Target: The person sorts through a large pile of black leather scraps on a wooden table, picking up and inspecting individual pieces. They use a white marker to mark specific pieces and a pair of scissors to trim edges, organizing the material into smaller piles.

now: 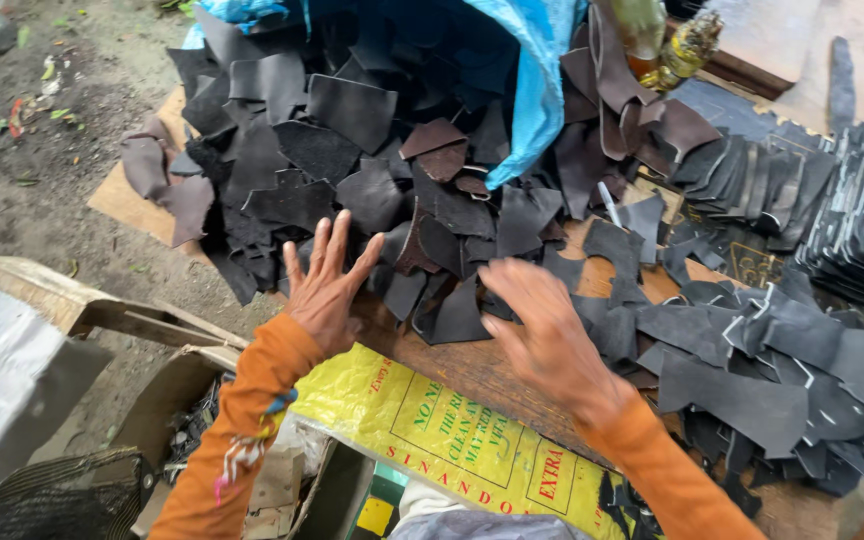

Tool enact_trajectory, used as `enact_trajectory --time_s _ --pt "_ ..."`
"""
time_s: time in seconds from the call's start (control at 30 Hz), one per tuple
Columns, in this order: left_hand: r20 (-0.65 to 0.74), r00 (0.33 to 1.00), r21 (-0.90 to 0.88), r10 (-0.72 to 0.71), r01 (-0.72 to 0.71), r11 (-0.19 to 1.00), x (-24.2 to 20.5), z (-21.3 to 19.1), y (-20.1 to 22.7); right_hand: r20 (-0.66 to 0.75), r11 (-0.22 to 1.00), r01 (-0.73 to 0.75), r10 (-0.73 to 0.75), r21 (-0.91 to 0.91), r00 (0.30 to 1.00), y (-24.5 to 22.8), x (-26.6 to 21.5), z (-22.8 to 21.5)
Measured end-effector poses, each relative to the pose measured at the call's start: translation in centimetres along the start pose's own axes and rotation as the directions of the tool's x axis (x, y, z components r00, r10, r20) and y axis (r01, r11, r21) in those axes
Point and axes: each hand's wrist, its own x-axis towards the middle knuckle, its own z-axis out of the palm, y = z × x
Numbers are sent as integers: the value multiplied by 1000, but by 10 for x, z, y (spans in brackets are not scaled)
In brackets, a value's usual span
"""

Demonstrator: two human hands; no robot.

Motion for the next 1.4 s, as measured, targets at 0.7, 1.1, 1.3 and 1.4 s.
enact_trajectory --time_s 0.7,1.1,1.3,1.4 --pt "-177 680 460 712 -582 671 141 124 116 -181 894 -428 447 134 876 0 -155 -34" --pt "-408 613 8 677 -739 674 99 62 101 -183 904 -398 422 157 888 1 -149 -39" --pt "-567 816 -682 -112 -389 619 85 58 75 -199 923 -333 369 191 908 4 -103 -34" --pt "-275 891 -961 -360 -249 118 87 50 61 -202 914 -338 384 226 901 8 -78 -29"
